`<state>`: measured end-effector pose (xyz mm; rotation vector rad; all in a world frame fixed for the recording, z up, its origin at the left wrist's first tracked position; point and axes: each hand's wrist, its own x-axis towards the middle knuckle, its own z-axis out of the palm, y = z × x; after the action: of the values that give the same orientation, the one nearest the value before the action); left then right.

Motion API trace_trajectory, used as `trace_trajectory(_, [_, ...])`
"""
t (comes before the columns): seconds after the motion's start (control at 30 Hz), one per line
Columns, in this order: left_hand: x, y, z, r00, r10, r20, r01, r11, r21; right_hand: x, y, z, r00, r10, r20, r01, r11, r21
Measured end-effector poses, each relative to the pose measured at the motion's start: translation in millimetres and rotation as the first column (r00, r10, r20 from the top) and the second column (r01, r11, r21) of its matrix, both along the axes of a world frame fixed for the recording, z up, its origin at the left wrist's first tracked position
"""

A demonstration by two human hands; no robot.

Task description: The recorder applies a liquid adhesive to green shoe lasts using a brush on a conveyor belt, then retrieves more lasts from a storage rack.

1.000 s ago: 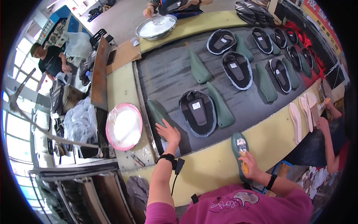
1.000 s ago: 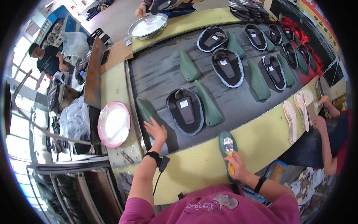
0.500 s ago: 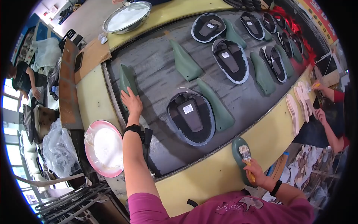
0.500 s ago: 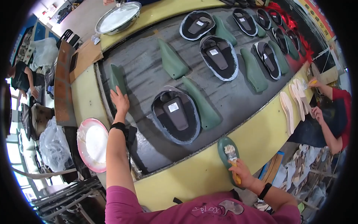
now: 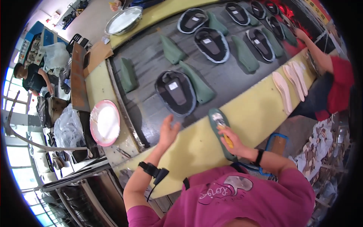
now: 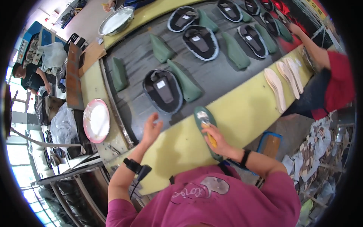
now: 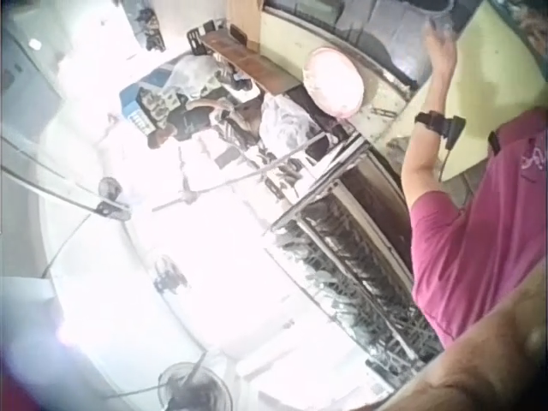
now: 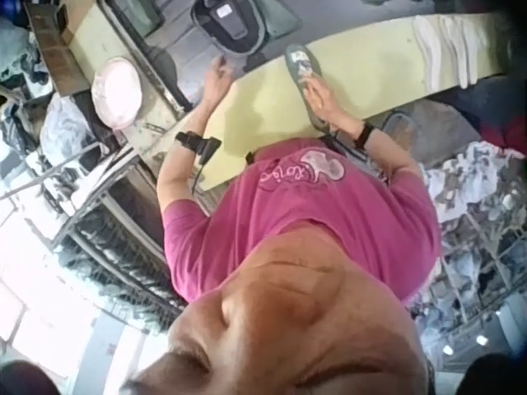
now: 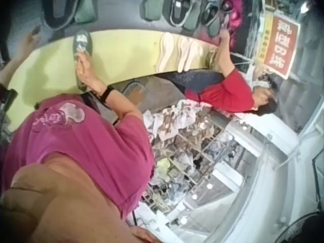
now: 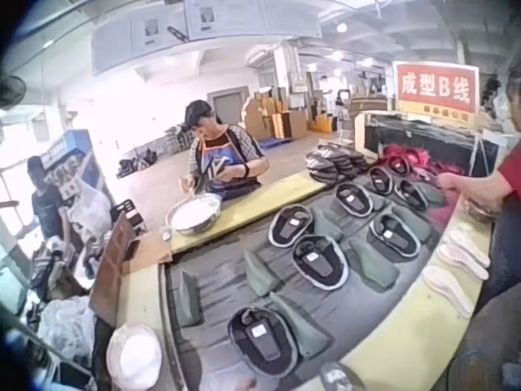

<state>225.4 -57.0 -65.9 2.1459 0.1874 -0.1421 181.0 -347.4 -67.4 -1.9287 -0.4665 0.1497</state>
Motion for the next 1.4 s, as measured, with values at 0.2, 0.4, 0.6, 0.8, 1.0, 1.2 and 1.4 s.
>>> trace_trajectory(0.2, [-51,-153,6,0.979,-0.178,-0.098,0.183,0.982,0.044,40,-9,7,0.999,0.020,-0.045,-0.010,0.978,0.208])
trace_trajectory(0.4, [-55,-162,-25,0.995,-0.098,-0.032,0.098,0.995,-0.009,56,-42,34,0.995,0.049,0.083,-0.066,0.975,0.211])
trace_trajectory(0.6, [-68,-112,-27,0.990,-0.063,-0.124,0.069,0.997,0.040,52,-60,22,0.988,0.072,-0.140,-0.025,0.949,0.313])
trace_trajectory(0.8, [-46,-109,-22,0.993,0.087,-0.082,-0.079,0.993,0.091,55,-47,27,0.983,0.116,-0.146,-0.074,0.962,0.262])
trace_trajectory(1.0, [-59,-76,15,0.970,-0.046,-0.239,-0.069,0.888,-0.454,74,-7,55,0.953,0.207,-0.221,-0.106,0.911,0.398])
trace_trajectory(1.2, [-70,-38,40,0.966,-0.052,-0.252,-0.099,0.828,-0.552,80,33,38,0.862,0.327,-0.387,-0.143,0.890,0.432])
trace_trajectory(1.4, [-38,39,18,0.965,0.118,-0.235,-0.224,0.838,-0.497,60,45,26,0.864,0.228,-0.449,-0.118,0.958,0.260])
